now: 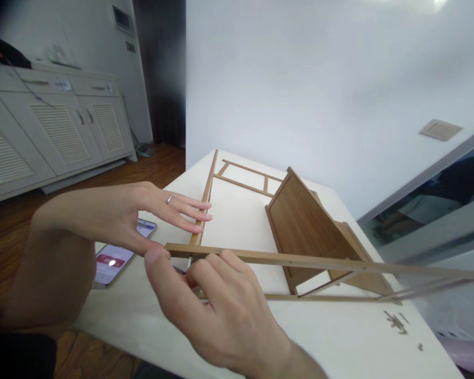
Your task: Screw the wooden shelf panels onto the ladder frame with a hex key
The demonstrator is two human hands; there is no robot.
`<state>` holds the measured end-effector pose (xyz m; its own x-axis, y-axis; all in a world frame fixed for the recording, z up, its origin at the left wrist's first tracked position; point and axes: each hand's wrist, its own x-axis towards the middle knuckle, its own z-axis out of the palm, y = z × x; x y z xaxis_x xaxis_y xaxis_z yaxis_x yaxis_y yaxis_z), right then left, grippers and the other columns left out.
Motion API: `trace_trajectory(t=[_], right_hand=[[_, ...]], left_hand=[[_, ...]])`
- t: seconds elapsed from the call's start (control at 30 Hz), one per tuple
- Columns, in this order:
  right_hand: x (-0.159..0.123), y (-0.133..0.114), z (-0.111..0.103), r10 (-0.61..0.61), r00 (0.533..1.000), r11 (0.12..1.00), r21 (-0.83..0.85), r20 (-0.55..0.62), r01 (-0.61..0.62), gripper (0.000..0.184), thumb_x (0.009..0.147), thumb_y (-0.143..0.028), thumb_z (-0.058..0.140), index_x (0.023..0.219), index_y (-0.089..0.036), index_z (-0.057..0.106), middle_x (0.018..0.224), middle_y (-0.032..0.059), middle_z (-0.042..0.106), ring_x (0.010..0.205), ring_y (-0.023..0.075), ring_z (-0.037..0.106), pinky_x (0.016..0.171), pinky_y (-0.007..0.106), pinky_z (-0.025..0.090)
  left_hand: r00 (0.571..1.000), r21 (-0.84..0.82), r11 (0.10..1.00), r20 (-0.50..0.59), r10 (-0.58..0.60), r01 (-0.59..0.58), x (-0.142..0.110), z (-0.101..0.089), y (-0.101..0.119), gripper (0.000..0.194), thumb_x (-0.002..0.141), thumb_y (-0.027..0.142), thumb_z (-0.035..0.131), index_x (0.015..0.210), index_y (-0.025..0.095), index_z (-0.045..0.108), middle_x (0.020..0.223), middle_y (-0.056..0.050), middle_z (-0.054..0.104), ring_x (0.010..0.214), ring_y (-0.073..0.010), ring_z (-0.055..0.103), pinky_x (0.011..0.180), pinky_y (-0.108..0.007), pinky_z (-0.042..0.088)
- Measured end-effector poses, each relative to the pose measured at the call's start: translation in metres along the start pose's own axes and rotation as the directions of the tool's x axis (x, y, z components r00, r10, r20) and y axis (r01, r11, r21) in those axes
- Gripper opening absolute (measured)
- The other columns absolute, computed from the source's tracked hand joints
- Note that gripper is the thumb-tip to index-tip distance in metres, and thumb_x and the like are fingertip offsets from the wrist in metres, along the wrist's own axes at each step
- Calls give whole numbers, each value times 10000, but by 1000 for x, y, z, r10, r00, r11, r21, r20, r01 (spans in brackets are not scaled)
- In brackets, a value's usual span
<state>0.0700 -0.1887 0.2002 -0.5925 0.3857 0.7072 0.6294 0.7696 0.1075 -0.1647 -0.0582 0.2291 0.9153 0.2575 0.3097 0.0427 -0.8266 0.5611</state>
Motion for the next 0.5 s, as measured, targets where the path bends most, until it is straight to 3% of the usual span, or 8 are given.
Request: trace_trajectory(t=[0.5], right_hand=[[-9,4,-9,90,992,994,61,83,-96,483,1023,-79,558,1486,-202,491,886,-25,690,719,133,602,701,270,502]], left_hand=[[1000,24,1000,-26,6,-6,1,-1,2,549,867,268,847,1395,335,713,1487,-31,673,1487,-248,548,1262,-339,442]])
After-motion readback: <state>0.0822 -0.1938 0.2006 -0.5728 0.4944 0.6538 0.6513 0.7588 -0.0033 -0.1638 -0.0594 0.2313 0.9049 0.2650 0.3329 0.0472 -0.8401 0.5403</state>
